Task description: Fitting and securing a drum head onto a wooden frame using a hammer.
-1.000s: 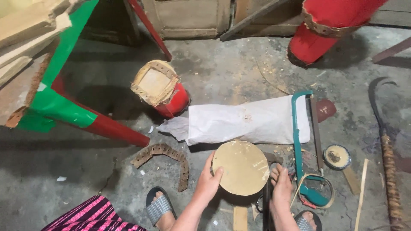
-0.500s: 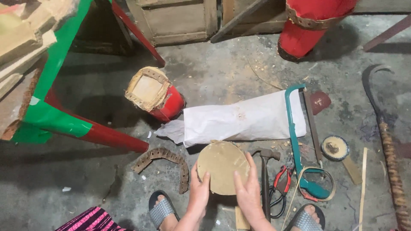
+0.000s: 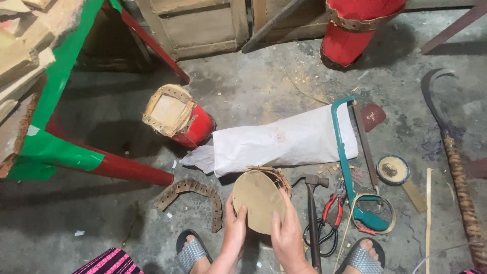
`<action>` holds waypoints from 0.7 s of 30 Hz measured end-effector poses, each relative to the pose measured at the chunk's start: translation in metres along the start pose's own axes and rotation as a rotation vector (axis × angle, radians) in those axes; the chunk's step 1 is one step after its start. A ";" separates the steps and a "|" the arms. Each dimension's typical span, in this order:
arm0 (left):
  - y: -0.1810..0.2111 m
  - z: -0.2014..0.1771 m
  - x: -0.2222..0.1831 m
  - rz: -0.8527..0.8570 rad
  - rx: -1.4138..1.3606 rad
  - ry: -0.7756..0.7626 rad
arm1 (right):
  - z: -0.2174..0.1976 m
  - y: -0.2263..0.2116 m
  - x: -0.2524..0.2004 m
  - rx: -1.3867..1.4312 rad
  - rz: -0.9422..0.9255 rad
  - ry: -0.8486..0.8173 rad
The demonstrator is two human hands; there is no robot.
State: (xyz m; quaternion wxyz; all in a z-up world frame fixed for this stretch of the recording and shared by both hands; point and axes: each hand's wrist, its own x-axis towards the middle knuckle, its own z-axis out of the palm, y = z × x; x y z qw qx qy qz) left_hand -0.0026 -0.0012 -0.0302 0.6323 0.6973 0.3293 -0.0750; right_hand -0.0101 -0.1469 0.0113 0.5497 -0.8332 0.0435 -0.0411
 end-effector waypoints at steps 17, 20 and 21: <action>0.017 0.022 -0.044 -0.387 -0.475 -0.024 | -0.030 0.036 0.073 0.237 0.622 -0.083; 0.006 0.023 -0.045 -0.459 -0.557 0.027 | -0.025 0.045 0.076 0.232 0.518 -0.032; 0.003 0.022 -0.046 -0.494 -0.481 -0.019 | -0.026 0.041 0.078 0.250 0.547 -0.030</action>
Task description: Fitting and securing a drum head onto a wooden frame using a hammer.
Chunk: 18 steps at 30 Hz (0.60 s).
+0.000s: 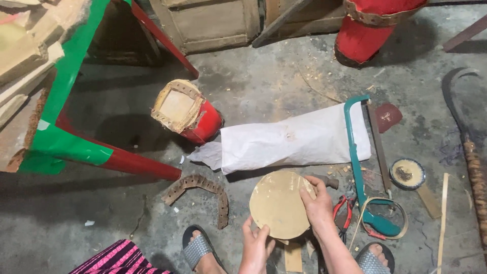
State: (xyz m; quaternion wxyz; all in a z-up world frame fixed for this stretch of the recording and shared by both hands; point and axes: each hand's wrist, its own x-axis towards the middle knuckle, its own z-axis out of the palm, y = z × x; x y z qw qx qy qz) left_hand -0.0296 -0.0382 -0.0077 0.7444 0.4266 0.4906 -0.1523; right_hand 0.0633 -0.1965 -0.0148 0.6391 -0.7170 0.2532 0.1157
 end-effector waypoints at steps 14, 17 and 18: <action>0.066 0.021 -0.007 0.198 0.520 0.043 | 0.004 -0.028 -0.023 -0.075 0.035 -0.034; 0.045 0.014 0.011 0.158 0.328 -0.022 | 0.007 -0.036 -0.034 0.058 0.142 -0.010; 0.045 0.015 0.010 0.158 0.300 -0.040 | 0.007 -0.032 -0.033 0.115 0.163 0.039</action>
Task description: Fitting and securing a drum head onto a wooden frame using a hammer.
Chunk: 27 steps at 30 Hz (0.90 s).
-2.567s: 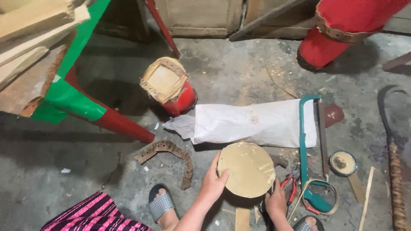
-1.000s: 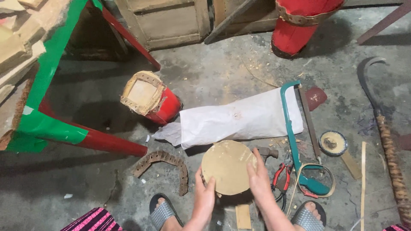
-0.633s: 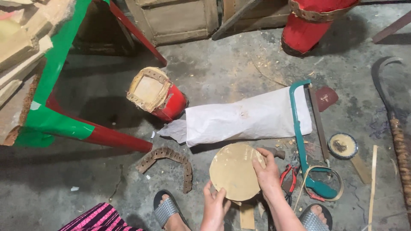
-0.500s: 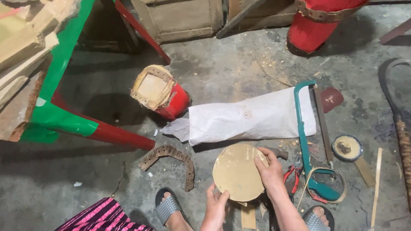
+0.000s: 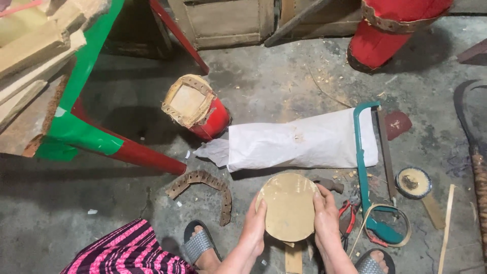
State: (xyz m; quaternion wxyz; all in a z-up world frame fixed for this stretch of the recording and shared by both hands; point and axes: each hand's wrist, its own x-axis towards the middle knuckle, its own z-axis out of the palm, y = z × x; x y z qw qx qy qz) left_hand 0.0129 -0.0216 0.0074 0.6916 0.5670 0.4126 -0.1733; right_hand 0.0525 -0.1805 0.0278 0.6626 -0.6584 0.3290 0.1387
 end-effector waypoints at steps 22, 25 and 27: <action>0.029 -0.014 -0.003 0.183 -0.163 0.164 | -0.003 0.007 0.031 0.168 0.082 -0.207; 0.030 -0.020 0.010 0.217 -0.051 0.154 | -0.002 -0.003 0.019 -0.025 0.031 -0.219; 0.036 -0.021 0.017 0.234 -0.012 0.153 | 0.000 -0.005 0.017 -0.044 0.027 -0.228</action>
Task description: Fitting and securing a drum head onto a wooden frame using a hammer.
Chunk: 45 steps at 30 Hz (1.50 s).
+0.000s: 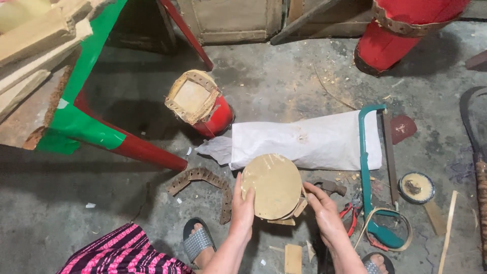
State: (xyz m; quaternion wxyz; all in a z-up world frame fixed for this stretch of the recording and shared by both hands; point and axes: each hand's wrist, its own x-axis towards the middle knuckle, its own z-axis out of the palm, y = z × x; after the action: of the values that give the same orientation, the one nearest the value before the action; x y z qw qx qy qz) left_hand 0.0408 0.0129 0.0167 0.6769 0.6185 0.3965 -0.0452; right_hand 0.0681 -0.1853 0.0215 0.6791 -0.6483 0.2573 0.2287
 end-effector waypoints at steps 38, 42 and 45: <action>-0.022 0.001 0.028 0.192 0.284 -0.084 | -0.034 0.102 0.023 -0.496 -0.138 0.125; -0.015 0.010 0.035 0.328 0.496 -0.110 | -0.032 0.096 0.022 -0.560 -0.103 0.100; -0.010 0.022 0.041 0.454 0.705 -0.074 | -0.031 0.094 0.018 -0.549 -0.101 0.102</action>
State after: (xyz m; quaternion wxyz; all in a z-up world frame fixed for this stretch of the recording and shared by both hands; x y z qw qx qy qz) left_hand 0.0740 0.0089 -0.0170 0.4304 0.8819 0.1858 -0.0502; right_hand 0.0195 -0.2119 -0.0627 0.4748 -0.8306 0.1871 0.2228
